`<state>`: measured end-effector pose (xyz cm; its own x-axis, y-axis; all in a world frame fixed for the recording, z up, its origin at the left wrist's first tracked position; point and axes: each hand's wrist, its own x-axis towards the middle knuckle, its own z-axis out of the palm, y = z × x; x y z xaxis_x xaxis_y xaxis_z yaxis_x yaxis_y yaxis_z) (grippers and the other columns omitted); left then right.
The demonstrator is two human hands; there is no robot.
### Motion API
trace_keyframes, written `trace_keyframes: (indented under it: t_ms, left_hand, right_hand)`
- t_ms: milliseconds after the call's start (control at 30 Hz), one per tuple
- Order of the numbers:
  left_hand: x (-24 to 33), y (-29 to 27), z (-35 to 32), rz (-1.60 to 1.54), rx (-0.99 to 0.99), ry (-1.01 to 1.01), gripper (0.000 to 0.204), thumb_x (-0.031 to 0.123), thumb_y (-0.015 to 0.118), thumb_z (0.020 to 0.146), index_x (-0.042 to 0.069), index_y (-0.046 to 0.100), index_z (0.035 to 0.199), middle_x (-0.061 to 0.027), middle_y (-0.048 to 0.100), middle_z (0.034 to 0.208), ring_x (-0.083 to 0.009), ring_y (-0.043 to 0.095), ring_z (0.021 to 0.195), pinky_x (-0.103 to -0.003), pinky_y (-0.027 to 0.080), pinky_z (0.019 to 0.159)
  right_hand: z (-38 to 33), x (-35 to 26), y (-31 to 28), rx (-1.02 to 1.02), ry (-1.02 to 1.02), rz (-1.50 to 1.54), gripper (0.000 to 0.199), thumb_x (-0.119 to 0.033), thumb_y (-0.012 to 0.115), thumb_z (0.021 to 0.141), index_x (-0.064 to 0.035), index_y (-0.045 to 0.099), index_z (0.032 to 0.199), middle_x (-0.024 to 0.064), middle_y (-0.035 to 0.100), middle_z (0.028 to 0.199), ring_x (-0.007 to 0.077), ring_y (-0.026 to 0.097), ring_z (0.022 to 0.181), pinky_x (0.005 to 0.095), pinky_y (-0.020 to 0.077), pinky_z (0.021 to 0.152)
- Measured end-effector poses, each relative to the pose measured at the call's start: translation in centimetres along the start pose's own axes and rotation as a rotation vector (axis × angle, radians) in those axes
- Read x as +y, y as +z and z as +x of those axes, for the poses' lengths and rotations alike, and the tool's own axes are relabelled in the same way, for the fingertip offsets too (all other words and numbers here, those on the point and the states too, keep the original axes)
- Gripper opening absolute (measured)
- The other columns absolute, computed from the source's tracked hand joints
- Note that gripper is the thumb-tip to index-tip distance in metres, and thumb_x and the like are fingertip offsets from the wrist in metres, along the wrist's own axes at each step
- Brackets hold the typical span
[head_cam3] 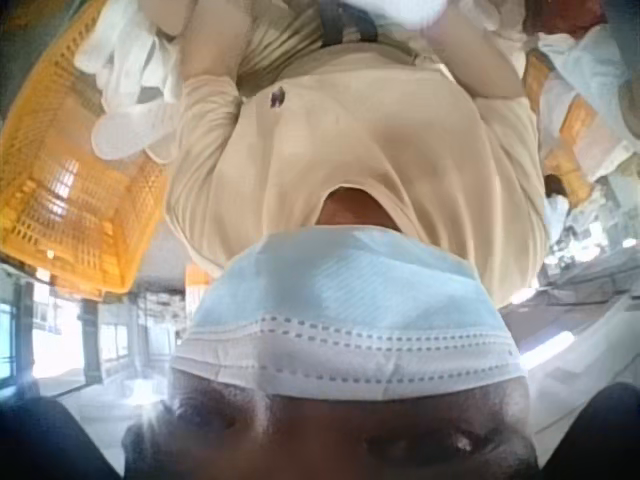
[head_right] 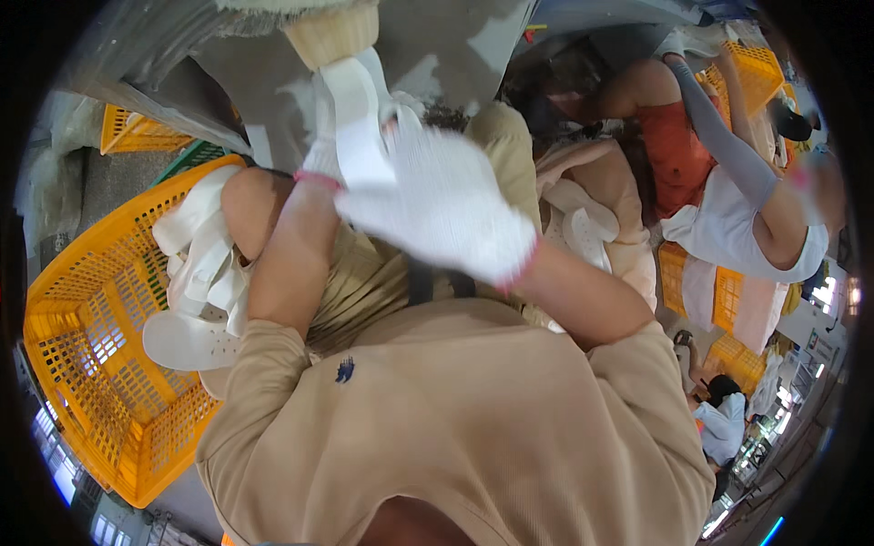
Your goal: The person sits on the floor and repeatedly picks up white shoe insoles from a yellow basket. They rub each insole against a rotating brush mounted above, then place the insole back into the basket. The cycle continues throughout the clip.
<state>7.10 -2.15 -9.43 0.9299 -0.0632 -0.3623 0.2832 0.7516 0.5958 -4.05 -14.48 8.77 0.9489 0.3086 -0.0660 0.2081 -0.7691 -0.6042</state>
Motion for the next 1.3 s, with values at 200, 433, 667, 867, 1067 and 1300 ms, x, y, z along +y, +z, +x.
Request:
trace_keyframes:
  t_ms: [200,433,667,867,1067,1300]
  left_hand:
    - [-0.2,0.0,0.0,-0.141,-0.071,-0.002,0.061,0.054,0.038,0.102,0.004,0.053,0.134,-0.0204,0.062,0.118,-0.0414,0.063,0.109,-0.055,0.053,0.098]
    - [-0.9,-0.3,3.7,-0.447,-0.310,-0.114,0.063,0.053,0.032,0.101,0.002,0.055,0.131,-0.0230,0.063,0.116,-0.0452,0.063,0.108,-0.058,0.054,0.098]
    - [0.7,-1.4,2.4,-0.541,-0.374,-0.340,0.064,0.058,0.037,0.101,0.004,0.057,0.130,-0.0200,0.065,0.120,-0.0423,0.064,0.109,-0.058,0.054,0.096]
    - [2.4,-0.8,-0.1,-0.270,-0.253,-0.210,0.068,0.065,0.040,0.103,0.005,0.060,0.128,-0.0169,0.067,0.124,-0.0374,0.065,0.108,-0.053,0.055,0.095]
    - [6.4,1.1,0.6,-0.063,0.160,-0.075,0.058,0.047,0.036,0.104,0.003,0.063,0.131,-0.0164,0.070,0.125,-0.0365,0.068,0.111,-0.049,0.054,0.102]
    - [5.1,0.9,-0.7,0.126,0.034,-0.113,0.051,0.036,0.035,0.106,-0.001,0.059,0.131,-0.0188,0.070,0.119,-0.0322,0.070,0.109,-0.046,0.057,0.097]
  right_hand:
    - [-3.1,2.3,1.8,0.162,-0.006,-0.046,0.052,-0.040,0.087,0.077,-0.0065,0.064,0.110,0.0126,0.072,0.089,0.0347,0.072,0.082,0.0428,0.0568,0.072]
    - [3.6,2.3,0.3,0.299,-0.285,-0.249,0.038,-0.034,0.078,0.081,-0.0081,0.065,0.105,0.0113,0.069,0.087,0.0302,0.071,0.073,0.0404,0.0565,0.062]
    - [3.4,2.5,0.8,0.229,-0.251,-0.324,0.044,-0.039,0.079,0.082,-0.0071,0.064,0.109,0.0143,0.071,0.091,0.0331,0.072,0.078,0.0432,0.0570,0.066]
    - [1.8,1.8,0.9,0.122,-0.132,-0.090,0.052,-0.039,0.084,0.077,-0.0085,0.063,0.113,0.0138,0.071,0.094,0.0342,0.071,0.078,0.0416,0.0557,0.066]
    - [7.5,1.8,3.6,0.308,-0.155,-0.056,0.048,-0.041,0.080,0.081,-0.0043,0.065,0.109,0.0187,0.071,0.090,0.0394,0.072,0.081,0.0458,0.0582,0.070]
    - [6.3,2.6,4.2,0.437,-0.147,-0.042,0.062,-0.051,0.081,0.078,0.0003,0.070,0.110,0.0192,0.073,0.095,0.0371,0.072,0.086,0.0442,0.0576,0.074]
